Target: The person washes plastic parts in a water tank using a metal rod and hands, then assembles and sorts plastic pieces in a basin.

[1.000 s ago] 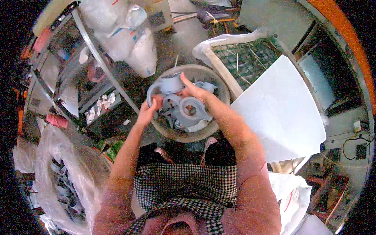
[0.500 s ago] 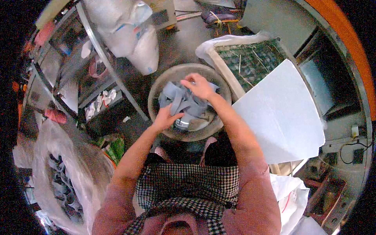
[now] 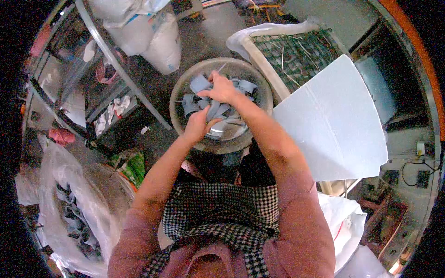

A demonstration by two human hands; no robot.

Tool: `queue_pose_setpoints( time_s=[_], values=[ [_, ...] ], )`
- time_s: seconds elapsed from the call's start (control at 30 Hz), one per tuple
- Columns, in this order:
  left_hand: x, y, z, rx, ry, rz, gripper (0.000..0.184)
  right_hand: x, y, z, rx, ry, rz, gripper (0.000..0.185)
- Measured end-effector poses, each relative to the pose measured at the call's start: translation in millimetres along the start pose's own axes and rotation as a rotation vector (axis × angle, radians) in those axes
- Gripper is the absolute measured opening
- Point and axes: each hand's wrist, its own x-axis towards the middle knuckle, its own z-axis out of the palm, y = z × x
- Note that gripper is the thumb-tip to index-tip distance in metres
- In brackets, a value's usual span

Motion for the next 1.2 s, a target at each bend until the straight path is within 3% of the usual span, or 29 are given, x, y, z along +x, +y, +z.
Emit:
queue_pose_setpoints(
  time_s=[0.07,0.13,0.33,0.43,0.5,0.57,0.63,0.67,0.7,0.73,0.77,0.8,0.87,0.97,1.0,1.07,1.2],
  values=[
    [1,0,1,0.103,-0.072,-0.027,0.05,2,5,-1,0.013,0.091,-0.039,0.076],
    [2,2,3,0.122,-0.087,-0.04,0.053,5,9,-5,0.33,-0.148,-0.019,0.076],
    [-2,2,12,0.115,-0.166,-0.08,0.058,11,26,14,0.09,-0.149,-0.05,0.085],
    [-2,3,11,0.087,-0.194,-0.099,0.057,-1,15,4,0.315,-0.237,0.068,0.089],
    [-3,-1,14,0.071,-0.231,-0.122,0.056,2,29,21,0.2,-0.205,0.104,0.085],
    [-2,-12,20,-0.154,-0.152,-0.111,0.056,5,39,26,0.082,-0.172,0.139,0.08],
    [5,-20,21,-0.299,-0.082,-0.218,0.054,7,43,17,-0.057,0.124,-0.026,0.069],
    [8,-22,21,-0.448,-0.013,-0.334,0.053,5,37,5,-0.063,0.12,-0.03,0.069],
    [12,-28,23,-0.52,0.057,-0.313,0.04,1,20,-18,0.029,0.087,0.085,0.065],
    [14,-26,19,-0.522,0.068,-0.311,0.04,-1,5,-35,0.122,0.056,0.199,0.062],
    [17,-19,14,-0.485,0.135,-0.322,0.04,-6,-5,-38,0.163,-0.104,0.218,0.066],
    [19,-13,8,-0.448,0.197,-0.33,0.04,-14,-11,-23,0.159,-0.099,0.212,0.066],
    [20,-8,7,-0.305,0.278,-0.299,0.04,-27,-13,17,0.022,-0.157,-0.065,0.067],
    [20,-28,15,-0.541,0.101,-0.455,0.057,-24,-15,37,0.167,-0.126,-0.018,0.065],
    [19,-28,16,-0.542,0.105,-0.455,0.057,-24,-14,35,0.164,-0.127,-0.021,0.065],
    [20,-21,12,-0.634,0.171,-0.211,0.06,-23,-12,22,0.03,-0.178,-0.06,0.06],
    [18,-8,-13,-0.541,0.0,-0.318,0.069,-27,-19,6,-0.004,-0.227,0.023,0.057]
  ],
)
